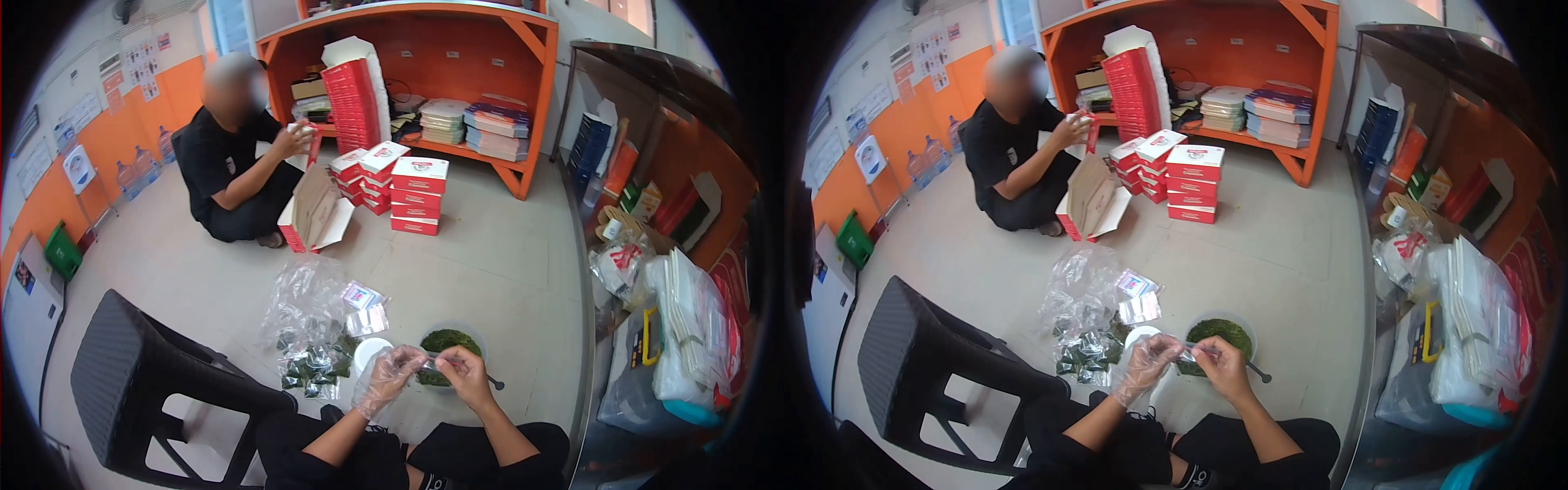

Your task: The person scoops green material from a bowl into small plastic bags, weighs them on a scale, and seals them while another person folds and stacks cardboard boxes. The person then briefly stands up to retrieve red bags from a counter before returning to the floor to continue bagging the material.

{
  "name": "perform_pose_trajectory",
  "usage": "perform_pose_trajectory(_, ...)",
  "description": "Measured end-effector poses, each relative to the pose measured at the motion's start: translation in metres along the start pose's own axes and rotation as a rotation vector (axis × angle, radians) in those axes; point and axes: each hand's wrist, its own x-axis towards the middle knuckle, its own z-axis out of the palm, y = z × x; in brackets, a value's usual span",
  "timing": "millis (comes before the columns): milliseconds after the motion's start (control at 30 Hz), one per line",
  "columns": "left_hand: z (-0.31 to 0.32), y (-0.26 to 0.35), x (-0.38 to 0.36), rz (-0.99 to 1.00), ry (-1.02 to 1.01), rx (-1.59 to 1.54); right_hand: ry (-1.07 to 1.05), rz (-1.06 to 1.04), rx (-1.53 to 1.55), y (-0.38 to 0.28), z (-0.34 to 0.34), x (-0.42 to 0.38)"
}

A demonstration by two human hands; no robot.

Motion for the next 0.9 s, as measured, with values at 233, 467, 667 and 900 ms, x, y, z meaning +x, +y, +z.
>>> perform_pose_trajectory(233,0.000,-0.001,-0.003,-0.069,-0.048,0.041,0.039,-0.078,-0.070,-0.004,0.004,0.000)
perform_pose_trajectory(467,0.001,0.001,-0.004,0.035,-0.066,-0.019,0.069,-0.029,-0.018,-0.001,0.010,-0.004)
perform_pose_trajectory(667,0.000,0.004,-0.005,-0.023,-0.046,0.086,0.087,-0.056,-0.073,0.008,0.010,-0.005)
perform_pose_trajectory(900,-0.003,0.009,-0.006,0.055,-0.077,0.377,0.015,0.000,-0.113,0.007,0.009,-0.006)
